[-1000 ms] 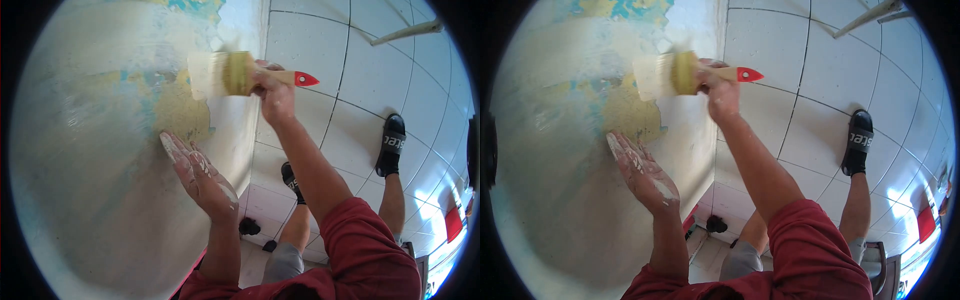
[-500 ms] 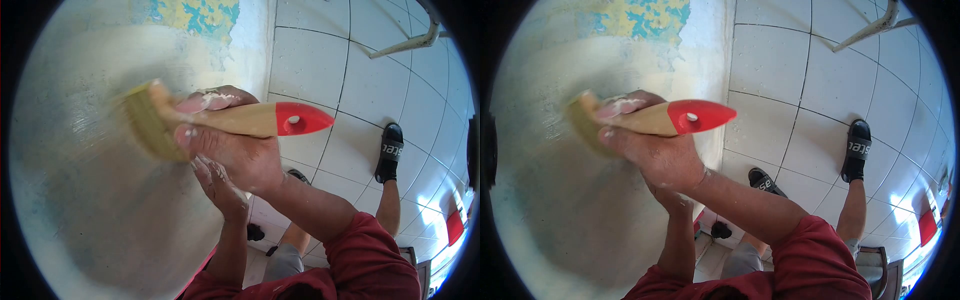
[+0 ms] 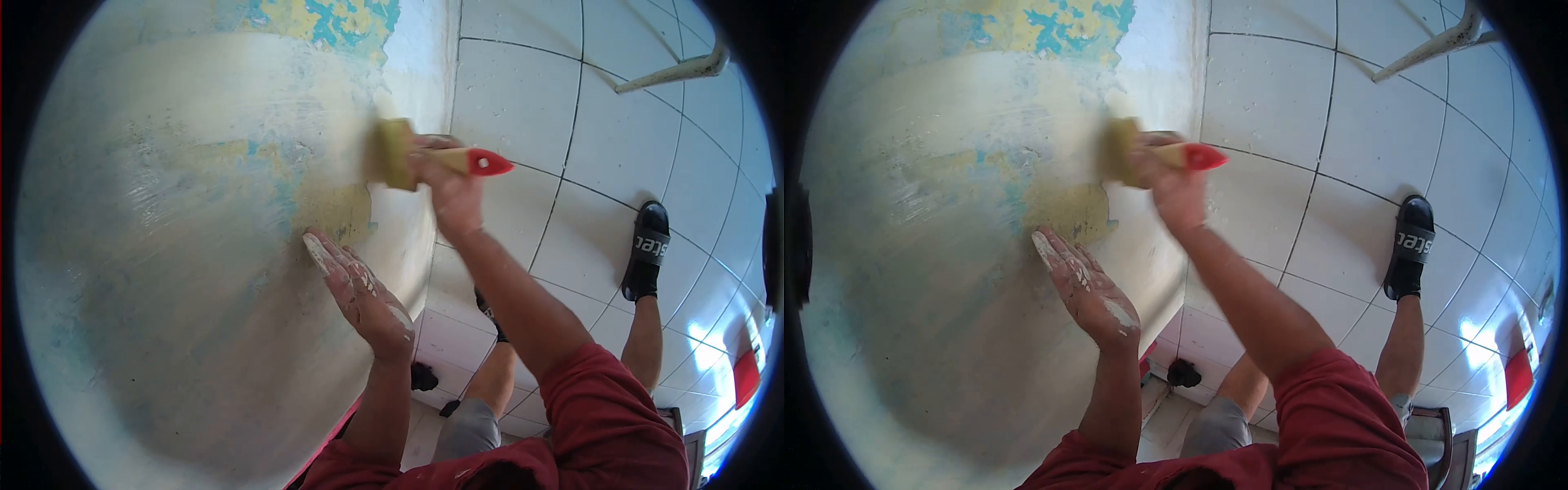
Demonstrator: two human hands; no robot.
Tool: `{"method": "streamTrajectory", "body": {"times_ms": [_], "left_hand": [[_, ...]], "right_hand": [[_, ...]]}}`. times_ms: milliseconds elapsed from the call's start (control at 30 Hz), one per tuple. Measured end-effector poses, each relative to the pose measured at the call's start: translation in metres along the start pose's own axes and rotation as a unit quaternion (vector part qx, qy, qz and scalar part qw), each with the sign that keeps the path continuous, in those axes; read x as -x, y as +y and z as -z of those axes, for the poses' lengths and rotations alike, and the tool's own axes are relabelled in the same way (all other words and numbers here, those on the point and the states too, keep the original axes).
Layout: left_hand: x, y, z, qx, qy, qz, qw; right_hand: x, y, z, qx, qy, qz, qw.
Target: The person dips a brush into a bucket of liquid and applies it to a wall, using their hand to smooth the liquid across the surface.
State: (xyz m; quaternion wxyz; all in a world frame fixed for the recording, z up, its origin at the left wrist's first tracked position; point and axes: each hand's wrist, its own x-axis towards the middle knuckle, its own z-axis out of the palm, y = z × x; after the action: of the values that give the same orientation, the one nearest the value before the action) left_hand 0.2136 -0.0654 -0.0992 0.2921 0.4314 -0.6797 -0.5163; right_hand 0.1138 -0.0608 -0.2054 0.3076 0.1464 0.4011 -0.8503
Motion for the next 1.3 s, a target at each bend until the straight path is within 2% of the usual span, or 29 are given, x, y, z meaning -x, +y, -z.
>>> {"method": "streamTrajectory", "body": {"times_ms": [33,67,100,133,167,200,233,267,300,367,400,433,467,533,633,700,767,800,933,1000,1033,1067,1100,1133,1167,1200,1233,1267,1300], "left_hand": [[0.0,0.0,0.001,0.002,-0.001,-0.001,1.0],[0.001,-0.003,0.003,-0.02,0.006,-0.007,1.0],[0.002,-0.007,0.005,-0.042,0.013,-0.013,0.999],[0.004,-0.015,0.012,-0.04,0.011,-0.012,0.999],[0.006,-0.027,0.024,-0.113,0.03,-0.004,0.993],[0.006,-0.032,0.031,-0.185,0.049,0.002,0.982],[0.006,-0.036,0.036,-0.257,0.068,0.008,0.964],[0.01,-0.037,0.041,-0.259,0.066,0.008,0.964],[0.011,-0.025,0.036,-0.279,0.023,-0.023,0.96],[0.01,-0.009,0.019,-0.3,-0.022,-0.051,0.952],[0.004,-0.005,0.006,-0.14,-0.002,-0.028,0.99],[0.001,-0.003,-0.002,0.024,0.02,-0.006,0.999],[0.0,-0.003,-0.004,0.021,0.021,-0.004,1.0],[0.0,-0.007,-0.003,0.02,0.017,-0.018,0.999],[-0.001,-0.01,-0.006,0.02,0.045,-0.025,0.998],[-0.001,-0.011,-0.008,0.007,0.024,-0.032,0.999],[0.0,-0.013,-0.007,-0.003,0.002,-0.04,0.999],[-0.001,-0.013,-0.007,-0.011,-0.003,-0.045,0.999],[0.0,-0.013,-0.01,-0.022,0.004,-0.049,0.999],[-0.002,-0.015,-0.008,-0.004,0.014,-0.042,0.999],[-0.002,-0.015,-0.009,0.009,0.025,-0.036,0.999],[-0.002,-0.014,-0.011,0.014,0.018,-0.029,0.999],[-0.002,-0.014,-0.012,0.018,0.006,-0.038,0.999],[-0.001,-0.013,-0.013,0.021,-0.006,-0.049,0.999],[-0.001,-0.014,-0.014,0.023,-0.011,-0.044,0.999],[-0.001,-0.014,-0.013,0.019,-0.009,-0.045,0.999],[-0.001,-0.014,-0.011,0.014,-0.006,-0.048,0.999],[-0.001,-0.016,-0.01,0.007,-0.002,-0.051,0.999],[-0.001,-0.016,-0.01,0.004,-0.003,-0.05,0.999]], "right_hand": [[0.014,-0.021,-0.028,-0.028,-0.03,-0.002,0.999],[0.026,-0.031,-0.047,-0.001,-0.098,0.115,0.989],[0.039,-0.052,-0.063,0.066,-0.134,0.183,0.972],[0.048,-0.074,-0.084,-0.044,-0.166,0.174,0.97],[0.052,-0.089,-0.099,-0.154,-0.194,0.163,0.955],[0.052,-0.096,-0.104,-0.154,-0.192,0.164,0.955],[0.052,-0.1,-0.108,-0.236,-0.221,0.129,0.938],[0.051,-0.1,-0.108,-0.316,-0.247,0.091,0.911],[0.044,-0.095,-0.099,-0.317,-0.244,0.091,0.912],[0.019,-0.072,-0.064,-0.006,-0.209,0.079,0.975],[0.011,-0.055,-0.053,-0.1,-0.145,-0.004,0.984],[-0.001,-0.034,-0.036,-0.1,-0.117,-0.015,0.988],[-0.011,-0.016,-0.016,0.058,-0.087,0.097,0.99],[-0.031,0.005,0.018,-0.066,-0.037,-0.052,0.996],[-0.056,0.074,0.078,-0.039,0.031,-0.053,0.997],[-0.065,0.103,0.101,-0.019,0.064,-0.059,0.996],[-0.069,0.121,0.113,0.08,0.178,0.016,0.981],[-0.069,0.124,0.113,0.08,0.18,0.016,0.98],[-0.047,0.108,0.07,-0.04,0.08,-0.052,0.995],[-0.019,0.053,0.029,-0.02,0.033,-0.049,0.998],[-0.004,0.051,0.014,-0.057,-0.001,0.132,0.99],[0.01,0.018,0.004,-0.15,-0.071,0.02,0.986],[0.029,-0.008,-0.003,-0.136,-0.086,-0.051,0.986],[0.029,-0.029,-0.005,-0.031,-0.163,0.032,0.986],[0.035,-0.031,-0.014,-0.229,-0.15,0.01,0.962],[0.03,-0.03,-0.007,-0.228,-0.146,0.013,0.963],[0.02,-0.026,0.003,-0.059,-0.191,0.049,0.979],[0.009,-0.016,0.012,0.111,-0.231,0.082,0.963],[-0.007,0.011,0.02,-0.053,-0.17,0.043,0.983]]}}
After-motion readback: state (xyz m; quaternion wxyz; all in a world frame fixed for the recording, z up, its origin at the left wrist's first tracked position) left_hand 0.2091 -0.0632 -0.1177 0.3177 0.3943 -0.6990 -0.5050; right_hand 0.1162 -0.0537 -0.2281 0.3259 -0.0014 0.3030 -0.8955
